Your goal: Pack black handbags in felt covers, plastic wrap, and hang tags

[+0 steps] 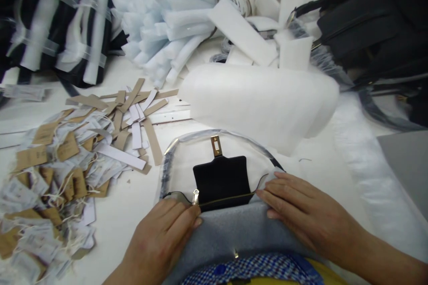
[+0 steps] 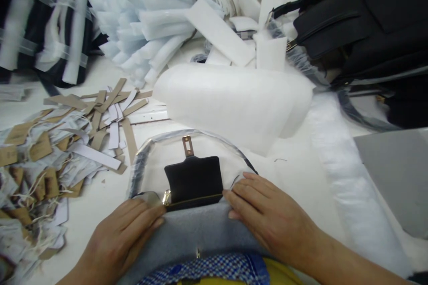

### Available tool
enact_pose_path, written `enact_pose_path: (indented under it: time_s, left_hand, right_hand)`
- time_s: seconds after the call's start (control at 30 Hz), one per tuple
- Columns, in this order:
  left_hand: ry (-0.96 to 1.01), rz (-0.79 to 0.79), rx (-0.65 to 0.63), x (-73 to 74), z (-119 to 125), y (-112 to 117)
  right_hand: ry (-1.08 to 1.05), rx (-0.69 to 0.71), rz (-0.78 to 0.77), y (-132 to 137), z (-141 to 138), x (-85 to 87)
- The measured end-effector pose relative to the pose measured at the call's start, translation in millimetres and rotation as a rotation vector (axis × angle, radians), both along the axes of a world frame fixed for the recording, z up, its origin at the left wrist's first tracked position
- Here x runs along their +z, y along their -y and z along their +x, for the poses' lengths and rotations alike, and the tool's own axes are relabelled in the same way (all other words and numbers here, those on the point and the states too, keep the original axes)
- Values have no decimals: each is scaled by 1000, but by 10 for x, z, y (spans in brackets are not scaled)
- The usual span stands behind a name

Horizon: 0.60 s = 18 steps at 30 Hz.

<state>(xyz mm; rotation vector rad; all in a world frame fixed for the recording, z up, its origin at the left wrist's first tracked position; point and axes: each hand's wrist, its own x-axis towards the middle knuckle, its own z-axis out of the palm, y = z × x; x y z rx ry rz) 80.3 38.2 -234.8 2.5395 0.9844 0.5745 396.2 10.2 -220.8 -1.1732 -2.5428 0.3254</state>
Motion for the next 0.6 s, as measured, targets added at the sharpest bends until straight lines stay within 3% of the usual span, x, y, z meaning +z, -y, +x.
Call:
enact_pose_path:
  time_s: [0.13, 0.4, 0.6]
  left_hand:
    - [-54, 102, 27, 31, 9, 24]
    - [-102, 138, 7, 116, 27, 70]
    - [-151, 155, 96, 34, 76, 74]
  right_hand:
    - [-56, -8, 59, 0, -9, -42]
    - [-114, 86, 7, -93, -11, 14]
    - [-27, 61, -26, -180, -74, -55]
